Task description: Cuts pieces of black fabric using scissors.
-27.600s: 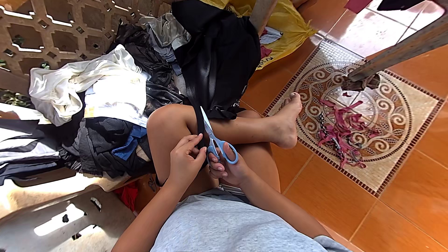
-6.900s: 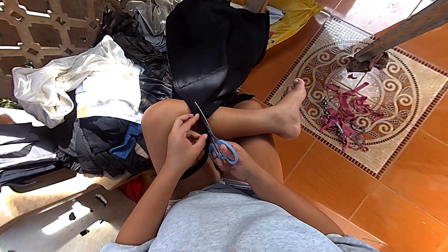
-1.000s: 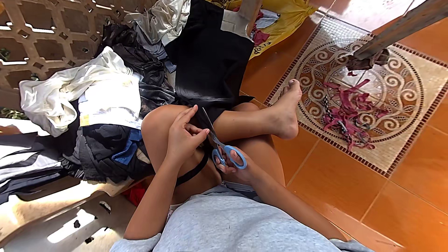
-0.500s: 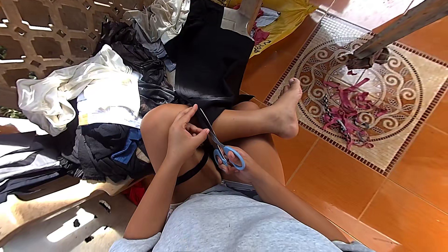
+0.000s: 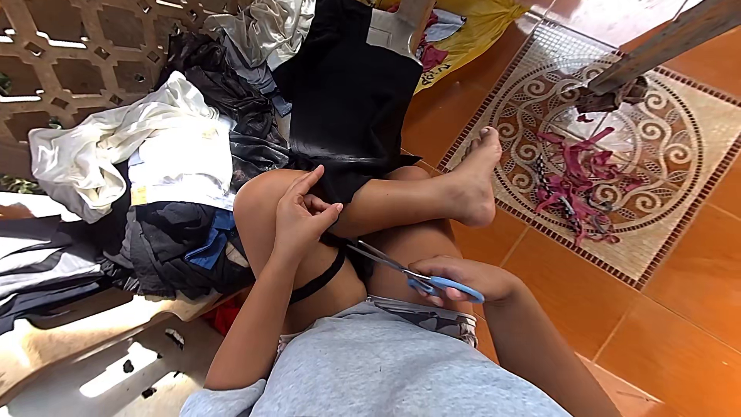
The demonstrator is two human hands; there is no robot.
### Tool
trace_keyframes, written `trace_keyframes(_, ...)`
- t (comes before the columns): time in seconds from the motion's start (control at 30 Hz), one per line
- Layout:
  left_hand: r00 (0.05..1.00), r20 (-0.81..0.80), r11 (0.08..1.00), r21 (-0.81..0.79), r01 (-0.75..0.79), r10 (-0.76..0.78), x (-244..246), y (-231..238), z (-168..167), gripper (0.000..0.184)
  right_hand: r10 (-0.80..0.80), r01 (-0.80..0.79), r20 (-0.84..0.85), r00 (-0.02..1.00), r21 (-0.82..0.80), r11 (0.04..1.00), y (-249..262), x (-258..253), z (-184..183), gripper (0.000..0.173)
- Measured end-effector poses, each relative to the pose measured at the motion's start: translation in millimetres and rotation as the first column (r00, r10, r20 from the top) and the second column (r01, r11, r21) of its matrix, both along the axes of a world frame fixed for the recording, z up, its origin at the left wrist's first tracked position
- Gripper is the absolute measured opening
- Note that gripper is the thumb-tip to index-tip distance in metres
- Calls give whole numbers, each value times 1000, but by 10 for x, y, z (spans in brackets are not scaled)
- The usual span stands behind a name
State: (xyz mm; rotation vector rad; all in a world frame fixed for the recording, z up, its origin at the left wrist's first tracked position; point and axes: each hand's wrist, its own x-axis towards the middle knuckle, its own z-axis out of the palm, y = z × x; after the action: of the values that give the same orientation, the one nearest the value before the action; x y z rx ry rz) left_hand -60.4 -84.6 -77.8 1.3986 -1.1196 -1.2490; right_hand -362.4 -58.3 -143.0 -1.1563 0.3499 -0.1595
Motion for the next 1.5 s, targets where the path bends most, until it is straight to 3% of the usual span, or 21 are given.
trace_keyframes(0.17, 1000, -12, 1000, 21, 2, -2, -10, -11, 21, 72, -215, 215, 27, 976, 1, 977, -52, -102, 23, 53)
trace_keyframes(0.3, 1000, -22, 999, 40, -9, 10, -4, -12, 30, 72, -194, 185, 93, 977, 101, 978, -64, 163, -68, 49)
trace_keyframes(0.7, 1000, -28, 1000, 16, -2, 2, 6, 20, -2, 73, -490, 425, 188, 851, 300, 854, 62, 992, -116, 47)
trace_keyframes(0.97, 998, 56, 999, -29, 18, -16, -1, 47, -40, 73, -466, 391, 170, 868, 343, 854, 76, 988, -73, 48)
trace_keyframes(1.5, 987, 158, 997, -67, 50, -38, -9, 55, -63, 72, -544, 480, 102, 833, 355, 802, 122, 1017, 12, 45)
